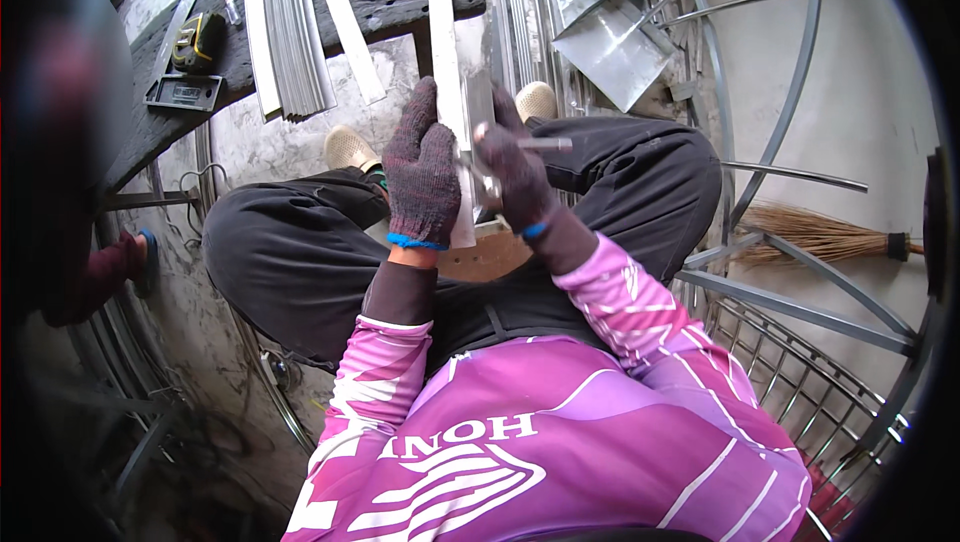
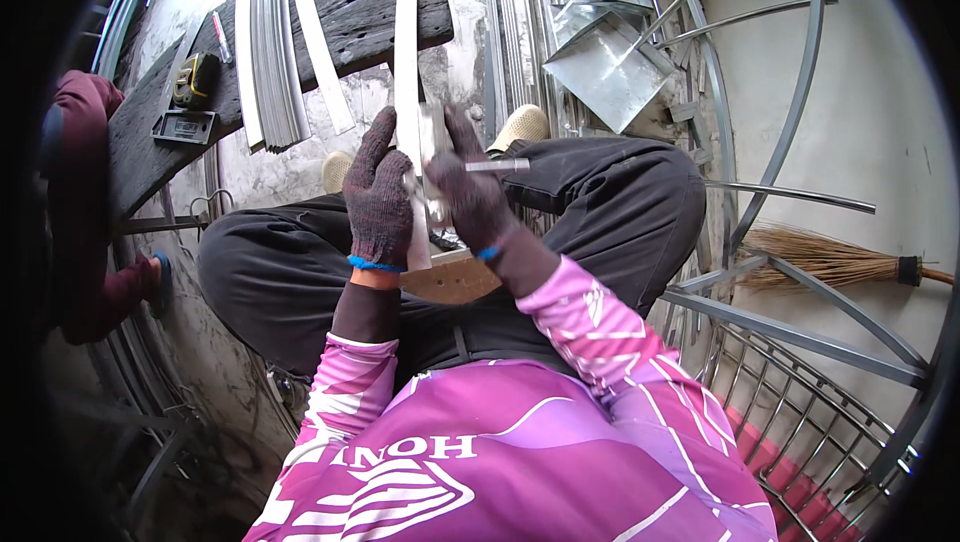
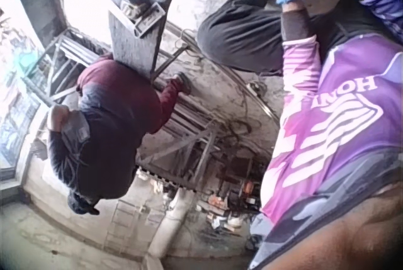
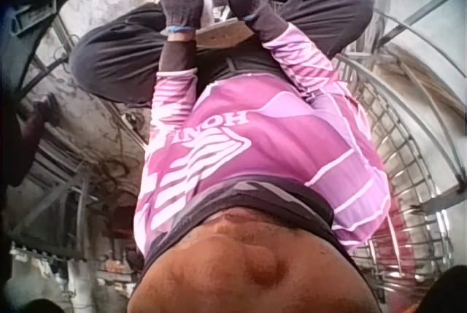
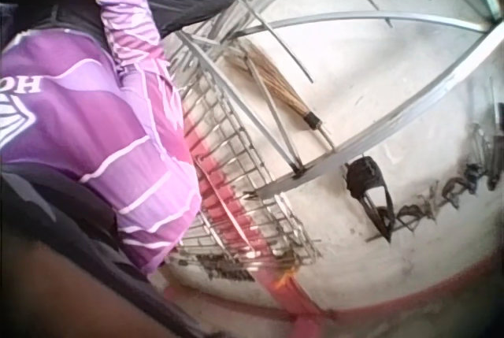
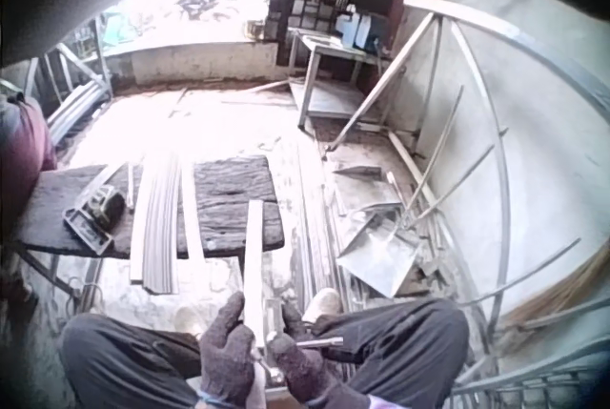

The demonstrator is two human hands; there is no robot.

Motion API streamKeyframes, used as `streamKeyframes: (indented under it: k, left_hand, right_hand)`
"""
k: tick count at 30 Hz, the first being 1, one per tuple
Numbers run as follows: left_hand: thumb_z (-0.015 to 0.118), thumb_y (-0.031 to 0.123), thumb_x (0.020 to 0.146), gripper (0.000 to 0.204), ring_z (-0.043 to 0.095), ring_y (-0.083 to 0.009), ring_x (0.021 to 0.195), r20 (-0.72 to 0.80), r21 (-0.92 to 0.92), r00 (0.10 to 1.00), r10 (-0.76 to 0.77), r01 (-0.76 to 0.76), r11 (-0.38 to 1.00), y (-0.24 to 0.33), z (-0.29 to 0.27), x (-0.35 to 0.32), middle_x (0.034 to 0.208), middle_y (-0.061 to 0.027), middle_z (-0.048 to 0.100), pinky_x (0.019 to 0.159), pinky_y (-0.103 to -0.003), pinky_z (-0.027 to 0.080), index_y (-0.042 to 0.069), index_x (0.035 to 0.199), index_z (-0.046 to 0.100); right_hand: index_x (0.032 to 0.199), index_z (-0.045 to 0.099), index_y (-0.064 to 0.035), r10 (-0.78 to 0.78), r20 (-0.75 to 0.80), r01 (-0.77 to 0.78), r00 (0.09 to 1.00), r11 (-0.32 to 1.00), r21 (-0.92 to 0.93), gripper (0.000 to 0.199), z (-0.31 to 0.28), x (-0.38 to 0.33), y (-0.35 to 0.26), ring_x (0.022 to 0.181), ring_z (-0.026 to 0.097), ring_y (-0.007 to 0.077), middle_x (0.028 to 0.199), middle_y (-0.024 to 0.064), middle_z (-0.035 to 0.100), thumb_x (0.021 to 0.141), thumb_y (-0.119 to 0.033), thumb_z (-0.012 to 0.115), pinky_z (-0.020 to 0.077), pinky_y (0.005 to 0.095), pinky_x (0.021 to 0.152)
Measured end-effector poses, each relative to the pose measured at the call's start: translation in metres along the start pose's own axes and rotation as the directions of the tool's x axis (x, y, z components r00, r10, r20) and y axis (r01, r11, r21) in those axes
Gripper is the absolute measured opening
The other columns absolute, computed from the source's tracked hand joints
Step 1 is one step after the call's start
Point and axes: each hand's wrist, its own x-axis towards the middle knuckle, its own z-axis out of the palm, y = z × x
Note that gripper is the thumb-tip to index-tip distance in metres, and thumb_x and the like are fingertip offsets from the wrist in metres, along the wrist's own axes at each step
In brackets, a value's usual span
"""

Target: The person is measuring and marking aluminum profiles using a tape measure and a marker while sitting on the floor.

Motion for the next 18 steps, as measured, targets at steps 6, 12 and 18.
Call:
streamKeyframes:
  k: [6,12,18]
  left_hand:
    - [0.047,0.004,0.087,0.044,0.056,-0.0204,0.116,-0.009,-0.042,0.988,-0.154,0.154,0.987,0.008,-0.004,-0.005,0.128,-0.0169,0.058,0.097,-0.029,0.043,-0.006,0.130,0.052]
    - [0.049,0.004,0.086,0.041,0.054,-0.0241,0.120,-0.010,0.000,0.995,-0.101,0.101,0.995,0.011,0.000,-0.003,0.128,-0.0200,0.057,0.099,-0.031,0.042,-0.009,0.125,0.053]
    - [0.048,0.005,0.087,0.043,0.062,-0.0210,0.103,0.011,0.229,0.999,0.046,-0.047,0.972,0.001,-0.006,-0.004,0.118,-0.0185,0.063,0.089,-0.031,0.048,-0.005,0.129,0.053]
  right_hand:
    - [0.142,0.035,-0.0100,0.706,0.216,-0.637,0.674,0.407,0.655,0.058,0.002,-0.007,-0.061,0.118,0.051,0.0307,0.139,0.0202,0.041,0.090,-0.018,0.060,0.0461,0.0400,0.096]
    - [0.119,0.051,-0.0049,0.130,-0.013,-0.129,0.991,0.990,0.064,0.036,0.004,0.022,-0.007,0.116,0.052,0.0433,0.134,0.0306,0.044,0.085,-0.011,0.061,0.0438,0.0473,0.097]
    - [0.147,0.023,-0.0103,0.675,0.279,-0.672,0.683,0.432,0.602,0.070,-0.002,-0.040,-0.083,0.121,0.045,0.0223,0.138,0.0130,0.036,0.089,-0.021,0.061,0.0503,0.0430,0.090]
